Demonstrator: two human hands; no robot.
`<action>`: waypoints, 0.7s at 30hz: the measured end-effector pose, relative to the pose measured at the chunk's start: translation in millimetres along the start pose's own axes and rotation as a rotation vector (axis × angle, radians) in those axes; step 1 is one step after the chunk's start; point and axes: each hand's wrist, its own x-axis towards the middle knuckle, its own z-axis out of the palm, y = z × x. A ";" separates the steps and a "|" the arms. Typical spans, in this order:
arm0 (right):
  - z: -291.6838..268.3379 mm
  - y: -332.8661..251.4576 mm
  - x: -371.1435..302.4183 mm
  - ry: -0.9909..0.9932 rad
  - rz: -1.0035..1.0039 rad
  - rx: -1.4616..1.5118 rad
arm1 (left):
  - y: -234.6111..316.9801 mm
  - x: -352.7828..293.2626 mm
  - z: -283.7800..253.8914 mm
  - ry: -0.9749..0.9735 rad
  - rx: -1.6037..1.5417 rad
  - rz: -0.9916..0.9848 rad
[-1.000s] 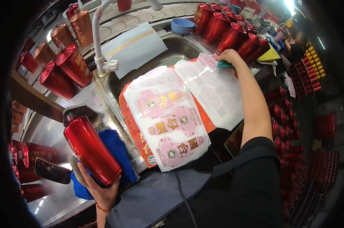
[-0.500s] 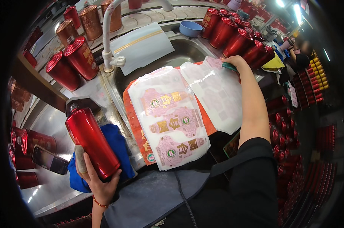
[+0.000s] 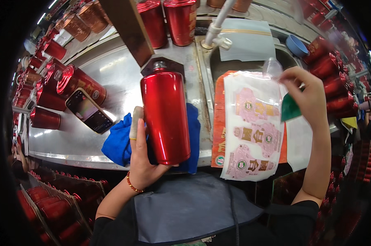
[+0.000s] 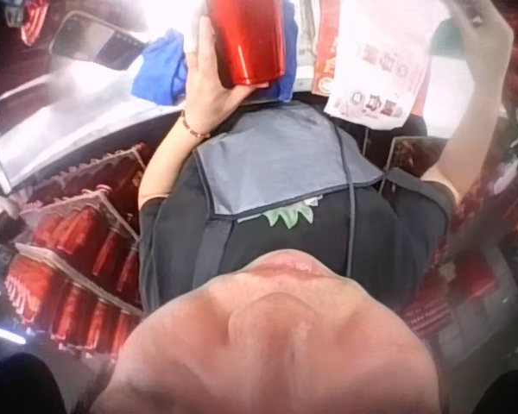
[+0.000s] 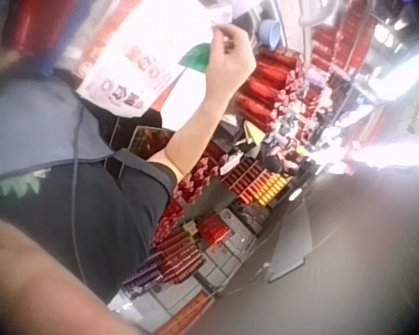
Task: The person applies a gold band and a red label to a red cylindrical container. They smooth the label with a green plastic squeegee and rotate the container to align the graphics. The person repeats the process on a second container.
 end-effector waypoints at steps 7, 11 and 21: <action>29.1 -126.7 -3.9 -0.316 -0.504 0.173 | 2.8 18.8 -9.0 -0.088 -0.026 -0.048; 30.9 -161.2 -2.3 -0.444 -0.569 0.265 | -5.5 16.5 -13.8 -0.155 -0.129 -0.088; 81.5 -141.5 18.2 -0.555 -0.169 0.387 | -22.0 25.7 -31.0 -0.313 -0.352 -0.066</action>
